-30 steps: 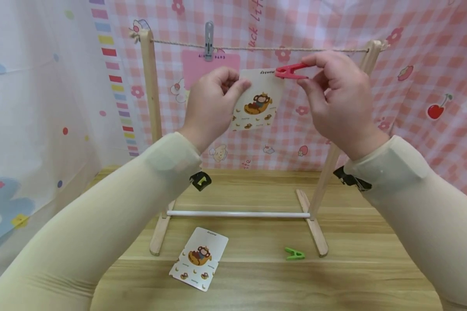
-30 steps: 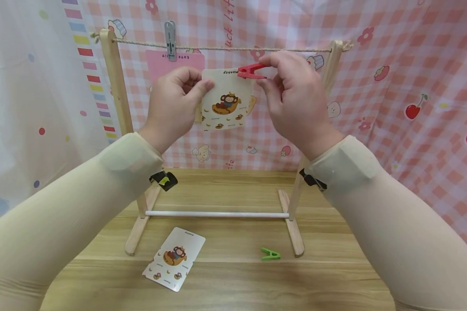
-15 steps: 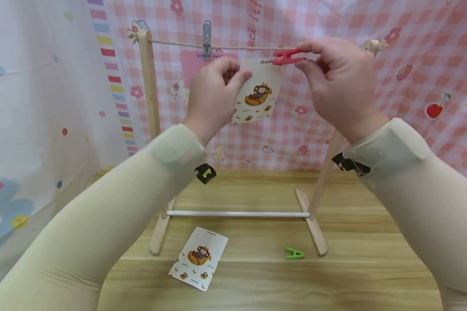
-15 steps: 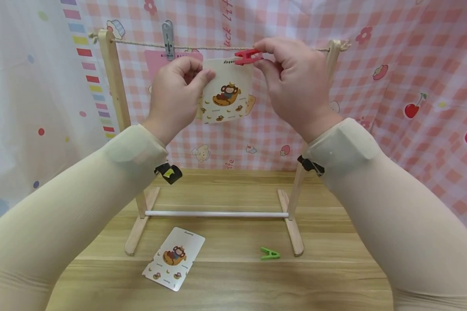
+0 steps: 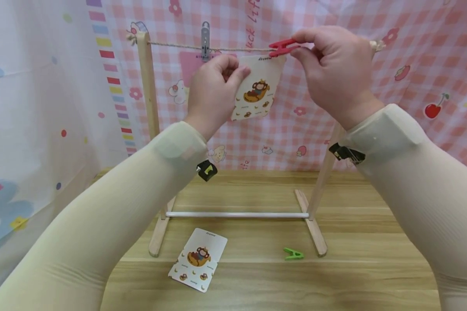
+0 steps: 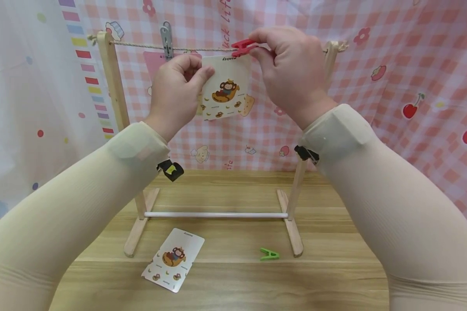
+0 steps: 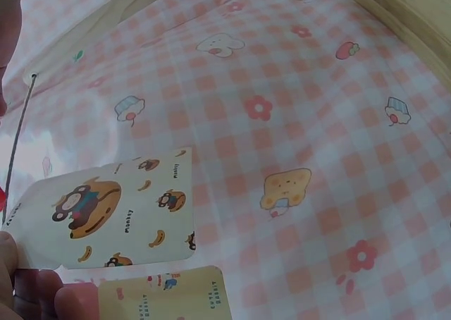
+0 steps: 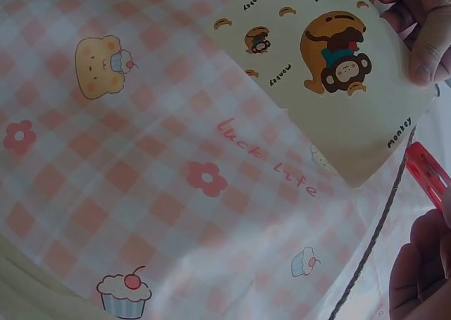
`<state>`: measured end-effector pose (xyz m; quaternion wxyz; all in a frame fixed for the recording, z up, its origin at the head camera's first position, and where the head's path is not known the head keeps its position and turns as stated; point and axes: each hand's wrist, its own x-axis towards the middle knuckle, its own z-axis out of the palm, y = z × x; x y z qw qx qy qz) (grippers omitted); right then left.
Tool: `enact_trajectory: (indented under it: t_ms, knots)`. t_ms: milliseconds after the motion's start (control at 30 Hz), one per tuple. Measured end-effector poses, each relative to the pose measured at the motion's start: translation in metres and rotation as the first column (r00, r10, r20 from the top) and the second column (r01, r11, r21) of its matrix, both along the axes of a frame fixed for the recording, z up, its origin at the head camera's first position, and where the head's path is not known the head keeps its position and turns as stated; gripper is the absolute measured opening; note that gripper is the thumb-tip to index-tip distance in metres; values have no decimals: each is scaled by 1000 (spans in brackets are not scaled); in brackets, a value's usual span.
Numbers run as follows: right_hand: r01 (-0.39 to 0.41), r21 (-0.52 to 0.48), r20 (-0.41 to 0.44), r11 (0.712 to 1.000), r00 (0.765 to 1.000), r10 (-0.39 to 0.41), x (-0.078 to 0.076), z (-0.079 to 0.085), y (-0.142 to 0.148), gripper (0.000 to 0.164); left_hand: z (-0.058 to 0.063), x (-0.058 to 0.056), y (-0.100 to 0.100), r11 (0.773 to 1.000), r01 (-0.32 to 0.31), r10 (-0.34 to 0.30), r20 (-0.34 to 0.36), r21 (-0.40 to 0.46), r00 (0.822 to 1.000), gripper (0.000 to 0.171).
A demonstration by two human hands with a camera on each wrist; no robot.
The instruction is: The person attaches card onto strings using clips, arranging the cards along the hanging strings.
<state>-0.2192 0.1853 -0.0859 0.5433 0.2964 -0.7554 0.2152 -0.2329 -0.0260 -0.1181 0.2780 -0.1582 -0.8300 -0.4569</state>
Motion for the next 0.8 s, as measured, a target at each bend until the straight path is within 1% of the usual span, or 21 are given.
enact_trajectory:
  t_ms: [167,233,367,467,600,800]
  knots:
    - [68,11,79,998,995,-68,2,4,-4,24,0,-1,0,1000,-4,4,0,3,1000,25]
    - [81,18,114,997,990,-83,3,5,-6,23,0,-1,1,1000,-6,6,5,3,1000,25]
    - [94,52,155,994,983,-101,2,7,-6,24,-1,-3,0,1000,-8,8,8,4,1000,26]
    - [123,66,182,990,974,-133,2,8,-7,23,-1,-3,0,1000,-9,9,8,5,1000,26]
    - [140,93,196,986,968,-156,3,10,-8,25,-2,-3,1,1000,-12,11,9,6,1000,25]
    - [130,131,184,983,971,-153,2,12,-7,26,-2,-4,1,1000,-22,22,15,4,1000,25]
